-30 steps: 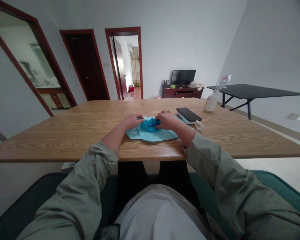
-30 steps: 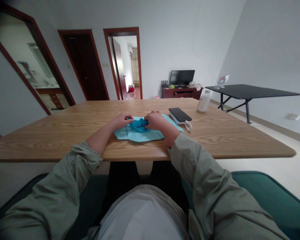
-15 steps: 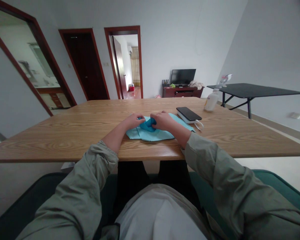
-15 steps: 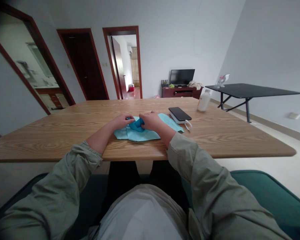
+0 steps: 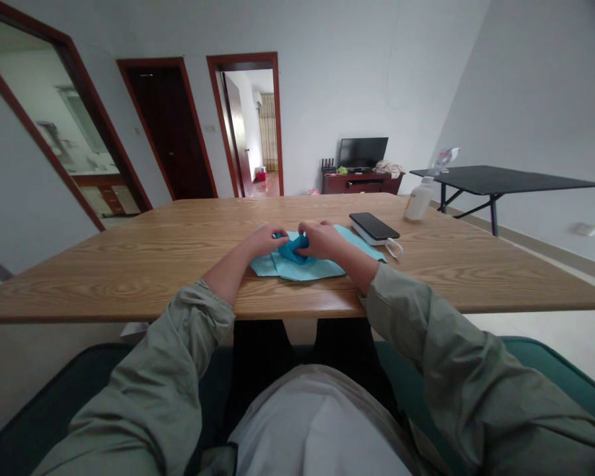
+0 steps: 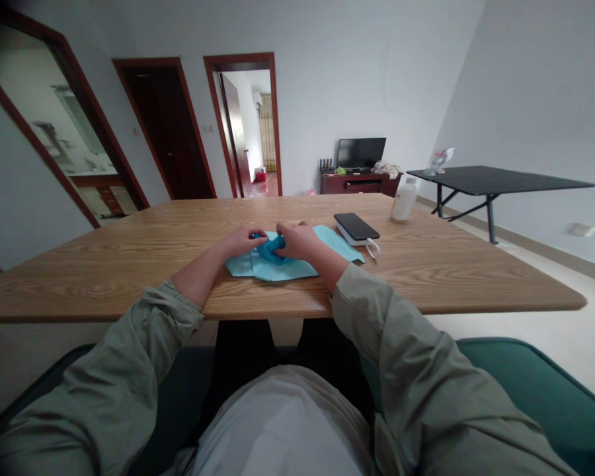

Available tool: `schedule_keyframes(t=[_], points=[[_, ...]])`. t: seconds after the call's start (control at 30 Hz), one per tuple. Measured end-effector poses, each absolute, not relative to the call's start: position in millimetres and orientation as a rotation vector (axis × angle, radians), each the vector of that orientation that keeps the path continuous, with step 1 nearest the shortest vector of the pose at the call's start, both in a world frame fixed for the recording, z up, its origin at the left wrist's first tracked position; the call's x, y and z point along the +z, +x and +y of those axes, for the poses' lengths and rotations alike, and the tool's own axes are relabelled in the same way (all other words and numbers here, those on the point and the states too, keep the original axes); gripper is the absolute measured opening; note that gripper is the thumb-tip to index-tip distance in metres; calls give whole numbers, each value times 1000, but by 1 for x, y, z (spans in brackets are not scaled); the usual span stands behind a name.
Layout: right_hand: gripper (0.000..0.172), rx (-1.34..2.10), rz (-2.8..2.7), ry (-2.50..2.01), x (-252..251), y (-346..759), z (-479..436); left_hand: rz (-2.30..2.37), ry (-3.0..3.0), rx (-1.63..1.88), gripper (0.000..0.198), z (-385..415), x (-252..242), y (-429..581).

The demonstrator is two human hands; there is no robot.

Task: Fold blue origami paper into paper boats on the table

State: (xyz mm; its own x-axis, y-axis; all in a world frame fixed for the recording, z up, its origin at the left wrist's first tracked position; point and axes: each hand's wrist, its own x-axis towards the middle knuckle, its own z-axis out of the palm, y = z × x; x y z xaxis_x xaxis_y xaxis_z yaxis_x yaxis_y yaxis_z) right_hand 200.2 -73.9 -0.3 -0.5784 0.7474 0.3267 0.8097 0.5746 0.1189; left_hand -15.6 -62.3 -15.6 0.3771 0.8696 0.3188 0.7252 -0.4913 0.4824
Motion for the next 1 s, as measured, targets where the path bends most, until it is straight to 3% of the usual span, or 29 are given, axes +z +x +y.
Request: schedule_keyframes(t=[0.2, 0.37, 0.53, 0.73, 0.9, 1.0], points=[[33, -428, -2635, -1269, 1, 200, -73, 1410, 2354, 814, 44, -63, -15, -17], [32, -424, -2674, -1225, 2, 203, -72, 1409, 2267, 724, 61, -63, -17, -20], [30, -357, -2665, -1179, -1, 205, -72, 1347, 2171, 713, 60, -60, -21, -21], [44, -173, -2362, -1028, 15, 214, -50, 1397, 2220, 690, 51, -59, -20, -25], [53, -431, -1943, -1432, 12, 253, -3, 1383, 2256, 679, 50, -63, -18, -29], [62, -383, -1973, -1677, -6, 277, 19, 1366, 2233, 726, 55, -60, -21, -29]])
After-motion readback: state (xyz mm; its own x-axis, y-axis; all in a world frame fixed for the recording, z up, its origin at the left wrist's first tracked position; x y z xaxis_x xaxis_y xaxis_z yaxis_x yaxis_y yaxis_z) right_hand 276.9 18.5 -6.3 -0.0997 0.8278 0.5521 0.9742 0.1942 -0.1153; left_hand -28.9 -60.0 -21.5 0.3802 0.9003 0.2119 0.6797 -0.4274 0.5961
